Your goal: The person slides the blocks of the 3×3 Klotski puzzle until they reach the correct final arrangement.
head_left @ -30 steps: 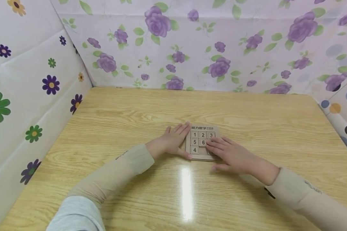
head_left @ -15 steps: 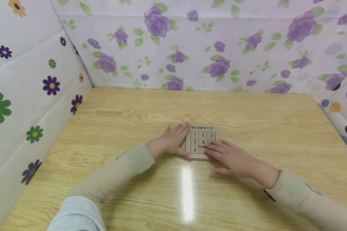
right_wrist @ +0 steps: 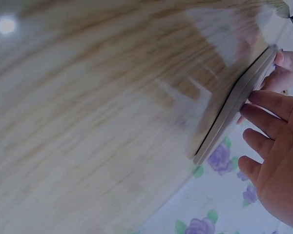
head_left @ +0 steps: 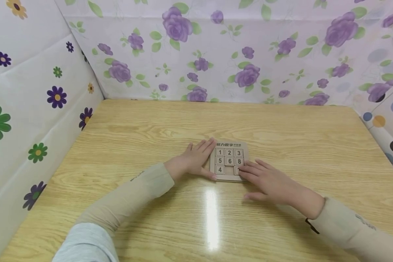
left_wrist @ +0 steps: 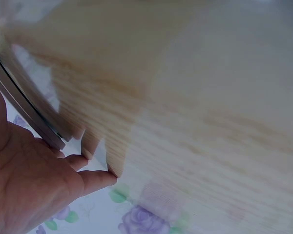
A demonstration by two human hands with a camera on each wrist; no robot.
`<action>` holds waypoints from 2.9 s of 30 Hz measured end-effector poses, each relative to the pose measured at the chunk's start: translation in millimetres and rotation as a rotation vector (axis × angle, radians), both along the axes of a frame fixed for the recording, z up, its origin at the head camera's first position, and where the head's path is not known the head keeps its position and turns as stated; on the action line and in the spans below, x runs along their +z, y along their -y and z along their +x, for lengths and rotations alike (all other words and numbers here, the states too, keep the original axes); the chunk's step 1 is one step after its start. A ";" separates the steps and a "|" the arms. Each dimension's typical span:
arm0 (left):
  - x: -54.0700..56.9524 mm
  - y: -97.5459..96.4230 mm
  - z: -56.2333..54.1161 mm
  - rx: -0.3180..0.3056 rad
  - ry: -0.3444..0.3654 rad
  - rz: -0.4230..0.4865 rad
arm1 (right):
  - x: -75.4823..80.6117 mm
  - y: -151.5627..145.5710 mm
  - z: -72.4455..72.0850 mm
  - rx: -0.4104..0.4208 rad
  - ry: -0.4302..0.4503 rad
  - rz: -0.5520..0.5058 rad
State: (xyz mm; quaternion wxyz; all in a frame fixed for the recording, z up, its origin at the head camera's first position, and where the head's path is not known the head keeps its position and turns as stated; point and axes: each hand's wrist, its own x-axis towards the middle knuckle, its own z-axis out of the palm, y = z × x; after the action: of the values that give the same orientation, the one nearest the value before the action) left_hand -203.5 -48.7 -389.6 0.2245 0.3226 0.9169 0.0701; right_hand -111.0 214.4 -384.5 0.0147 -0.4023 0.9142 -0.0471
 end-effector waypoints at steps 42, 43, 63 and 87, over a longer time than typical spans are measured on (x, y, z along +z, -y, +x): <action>-0.4 0.2 0.8 -0.004 0.001 0.007 | -1.7 4.0 -17.9 -0.084 0.062 -0.013; -0.6 0.1 0.8 -0.004 0.001 0.007 | -2.0 3.9 -17.9 -0.085 0.063 -0.011; -1.0 -1.0 -1.2 -0.017 -0.019 -0.001 | -2.1 2.0 1.1 -0.040 0.027 0.012; -2.5 0.5 0.1 -0.031 -0.021 -0.019 | -1.0 23.3 -22.2 0.009 0.029 -0.001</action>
State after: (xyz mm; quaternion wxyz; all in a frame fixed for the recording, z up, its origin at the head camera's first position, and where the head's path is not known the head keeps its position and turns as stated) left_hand -203.4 -49.3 -392.1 0.2190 0.3354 0.9146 0.0547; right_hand -133.2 191.0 -385.5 0.0280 -0.4054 0.9121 -0.0536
